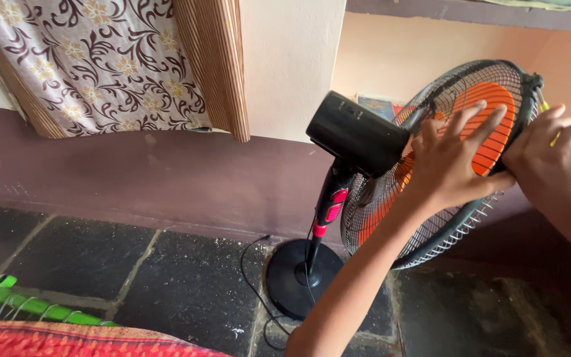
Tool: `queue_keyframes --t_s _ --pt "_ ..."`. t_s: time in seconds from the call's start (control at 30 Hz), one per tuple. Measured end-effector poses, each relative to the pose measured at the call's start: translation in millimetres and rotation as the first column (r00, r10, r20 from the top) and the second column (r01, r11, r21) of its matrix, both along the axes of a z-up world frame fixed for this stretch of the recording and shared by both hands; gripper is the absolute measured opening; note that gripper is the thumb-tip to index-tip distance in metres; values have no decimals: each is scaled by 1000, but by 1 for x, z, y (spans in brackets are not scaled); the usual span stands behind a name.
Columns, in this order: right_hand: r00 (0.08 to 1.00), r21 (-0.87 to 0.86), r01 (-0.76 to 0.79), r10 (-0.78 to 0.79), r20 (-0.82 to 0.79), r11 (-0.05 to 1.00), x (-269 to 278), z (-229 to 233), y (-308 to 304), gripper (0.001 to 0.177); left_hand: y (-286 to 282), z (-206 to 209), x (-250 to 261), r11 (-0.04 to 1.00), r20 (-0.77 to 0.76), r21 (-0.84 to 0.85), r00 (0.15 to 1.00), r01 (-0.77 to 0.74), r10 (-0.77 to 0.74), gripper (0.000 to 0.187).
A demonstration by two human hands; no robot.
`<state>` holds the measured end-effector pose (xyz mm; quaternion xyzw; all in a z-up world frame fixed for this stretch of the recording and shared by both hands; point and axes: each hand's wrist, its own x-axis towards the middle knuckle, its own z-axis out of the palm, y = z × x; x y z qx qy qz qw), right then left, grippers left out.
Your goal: The person uses a yellow screwdriver to loosen and remove a screw from the top of a standing fan's front grille. They hold the fan steady with one hand while turning the screwdriver with the other, then remove the screw by hand.
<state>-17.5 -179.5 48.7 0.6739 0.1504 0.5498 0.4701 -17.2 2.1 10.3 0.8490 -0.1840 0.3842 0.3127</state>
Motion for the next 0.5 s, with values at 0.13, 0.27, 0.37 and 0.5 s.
queue_keyframes --t_s 0.13,0.27,0.37,0.5 --pt "996 2 86 -86 -25 996 -12 9 12 29 2 -1 -5 998 -5 -52 999 40 -41 109" --pt "967 62 205 -192 -170 977 -31 23 31 25 6 0 -9 999 -19 -19 999 47 -47 107" --pt "916 21 250 -230 -328 968 -46 36 38 15 6 0 -11 999 -17 -16 999 50 -50 108" --pt "917 309 50 79 -390 950 -44 37 38 14 5 -1 -8 999 27 -23 999 42 -41 108"
